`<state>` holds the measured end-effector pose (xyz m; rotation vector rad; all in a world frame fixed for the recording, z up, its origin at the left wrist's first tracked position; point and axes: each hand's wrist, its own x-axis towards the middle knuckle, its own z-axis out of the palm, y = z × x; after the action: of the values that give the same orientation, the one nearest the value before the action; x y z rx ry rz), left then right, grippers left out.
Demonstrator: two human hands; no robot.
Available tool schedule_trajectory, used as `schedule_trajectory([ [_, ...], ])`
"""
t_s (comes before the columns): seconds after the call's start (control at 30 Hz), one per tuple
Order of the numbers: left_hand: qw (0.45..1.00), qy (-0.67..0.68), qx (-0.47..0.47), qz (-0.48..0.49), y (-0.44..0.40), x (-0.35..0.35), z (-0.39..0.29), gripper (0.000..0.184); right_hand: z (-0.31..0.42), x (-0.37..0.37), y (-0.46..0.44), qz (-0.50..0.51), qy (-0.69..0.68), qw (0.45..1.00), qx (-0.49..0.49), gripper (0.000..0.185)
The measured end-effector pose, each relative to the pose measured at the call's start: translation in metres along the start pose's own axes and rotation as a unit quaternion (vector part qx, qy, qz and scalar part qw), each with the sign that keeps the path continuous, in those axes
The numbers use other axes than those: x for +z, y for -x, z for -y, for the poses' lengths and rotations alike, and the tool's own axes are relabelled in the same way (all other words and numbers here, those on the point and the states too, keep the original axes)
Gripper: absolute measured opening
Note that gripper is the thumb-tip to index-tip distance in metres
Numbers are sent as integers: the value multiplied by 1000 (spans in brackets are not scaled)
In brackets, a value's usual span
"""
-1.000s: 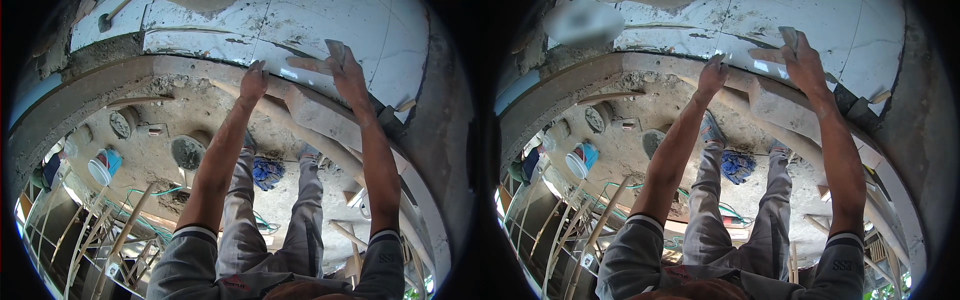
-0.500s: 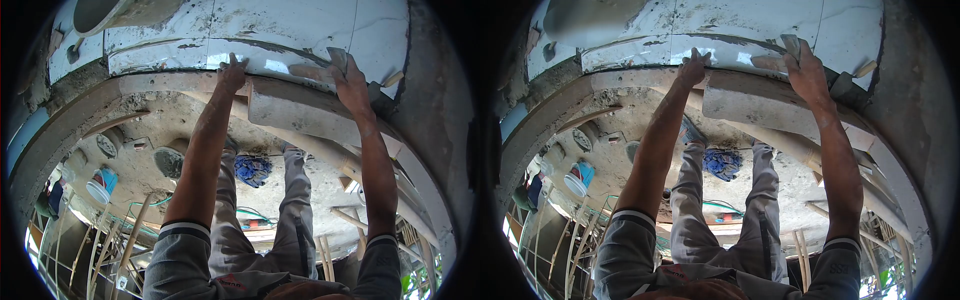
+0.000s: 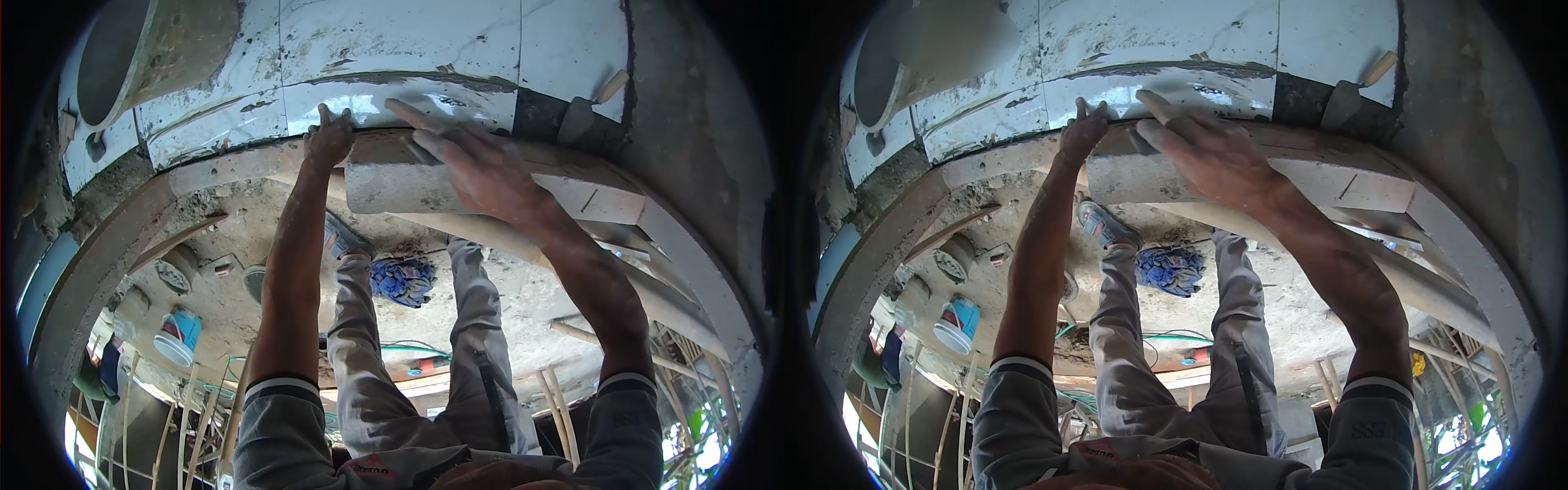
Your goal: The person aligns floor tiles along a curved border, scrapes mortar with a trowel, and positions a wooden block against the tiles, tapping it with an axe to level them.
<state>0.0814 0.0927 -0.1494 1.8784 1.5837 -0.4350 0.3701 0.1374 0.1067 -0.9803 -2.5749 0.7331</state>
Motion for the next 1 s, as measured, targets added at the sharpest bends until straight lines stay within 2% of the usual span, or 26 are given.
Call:
schedule_trajectory([
  [0.07, 998, -47, 33, 19, 4, -19, -10, 51, -6, 24, -5, 4, -3, 1000, 17, 43],
  [0.13, 999, -22, 25, 8, 9, -22, -14, 49, -8, 30, -14, 7, -9, 1000, 28, 44],
  [0.2, 1000, 5, 8, 1, 6, -25, -14, 46, -9, 31, -22, -56, -63, 994, 76, 42],
  [0.27, 997, -66, 47, -20, 10, -25, -16, 46, -7, 32, -25, -61, -113, 986, 103, 40],
  [0.3, 994, 46, -14, -99, 15, -21, -20, 46, -6, 35, -30, -69, -158, 977, 126, 38],
  [0.33, 987, -15, 52, -149, 6, 3, -1, 49, -5, 40, -33, -84, -194, 964, 159, 36],
  [0.37, 981, 24, -32, -189, 19, -16, -20, 47, -4, 41, -38, -99, -187, 965, 157, 35],
  [0.4, 966, 52, -12, -253, 14, -6, -14, 44, -3, 42, -42, -113, -178, 965, 158, 34],
  [0.43, 965, 89, -11, -245, 14, -4, -11, 45, -3, 45, -46, -111, -190, 964, 151, 34],
  [0.47, 974, 23, 11, -224, 4, 21, 4, 49, -3, 47, -49, -101, -193, 956, 195, 33],
  [0.5, 980, 24, -5, -198, 6, 20, 3, 51, -4, 49, -52, -89, -193, 947, 241, 35],
  [0.53, 984, 27, -19, -174, 7, 12, -2, 53, -6, 51, -56, -86, -197, 947, 238, 35],
  [0.6, 982, 68, -54, -168, 15, -6, -15, 55, -12, 54, -67, -19, -166, 945, 282, 37],
  [0.63, 977, 110, -86, -163, 17, -15, -17, 57, -11, 52, -69, -19, -166, 946, 280, 37],
  [0.7, 981, 108, -83, -139, 19, -24, -16, 59, -6, 48, -68, -81, -237, 933, 261, 38],
  [0.77, 989, 67, -77, -103, 17, -14, -15, 60, -10, 50, -71, -35, -188, 943, 273, 37],
  [0.8, 992, 28, -71, -98, 8, -1, -8, 60, -15, 45, -69, 4, -135, 949, 285, 37],
  [0.83, 992, 42, -65, -104, 8, -5, -9, 60, -18, 35, -64, 1, -120, 948, 293, 37],
  [0.93, 986, 114, -69, -100, 13, -13, -9, 61, -18, -2, -35, -10, -151, 934, 325, 34],
  [1.0, 994, 24, -42, -98, 6, 6, 2, 59, -29, -41, -8, -9, -136, 923, 360, 34],
])
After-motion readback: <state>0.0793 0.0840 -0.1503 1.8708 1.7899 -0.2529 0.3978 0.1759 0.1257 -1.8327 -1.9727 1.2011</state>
